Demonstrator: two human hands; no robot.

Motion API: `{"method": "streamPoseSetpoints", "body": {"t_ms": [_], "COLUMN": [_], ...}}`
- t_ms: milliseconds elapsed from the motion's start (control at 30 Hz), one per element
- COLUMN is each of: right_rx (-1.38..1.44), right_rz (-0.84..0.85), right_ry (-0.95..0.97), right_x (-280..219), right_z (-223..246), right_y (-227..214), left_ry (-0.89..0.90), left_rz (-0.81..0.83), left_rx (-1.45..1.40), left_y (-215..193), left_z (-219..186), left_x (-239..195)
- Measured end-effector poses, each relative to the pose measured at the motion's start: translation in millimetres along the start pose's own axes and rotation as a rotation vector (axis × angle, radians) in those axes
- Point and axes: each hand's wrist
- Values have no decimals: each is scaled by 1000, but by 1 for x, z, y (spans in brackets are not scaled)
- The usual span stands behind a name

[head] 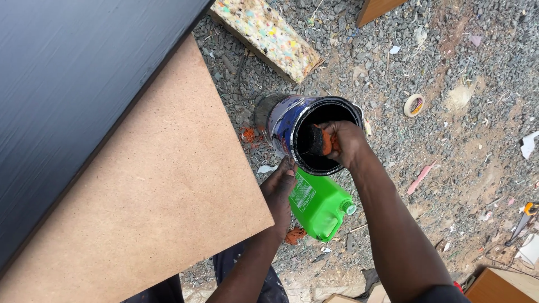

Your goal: The person sands a rectangular wooden plank with a sanding block, then uses a round brush to apply black paint from a can onto the plank's surface. The person repeatedly dips the brush into the paint can and coats the plank, then moves the plank to a different location to continue painting.

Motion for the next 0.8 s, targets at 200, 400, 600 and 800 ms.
{"method": "streamPoseSetpoints", "body": {"t_ms": [200, 400, 600, 800], "right_rx": [67, -183, -351, -566], "right_rz": [143, 193, 42, 5], "right_ry": [-41, 26, -6, -61], "right_x": [-52, -37, -25, 44], "right_z": [0, 11, 28, -7], "right_y": [10, 17, 21, 11], "left_ry": [15, 0, 15, 31], "left_rz": [-17, -8, 91, 113], "left_rx": [52, 61, -16, 53], "left_y": [9, 4, -7, -16], "left_z": [-17, -4, 4, 15], "left_x": [-6, -3, 6, 13]}}
Point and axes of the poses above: each hand's wrist, its own x-axis towards the middle knuckle, its own y-axis out of the palm, z = x × y, and after that the axes turned 3 degrees about -z, right-handed
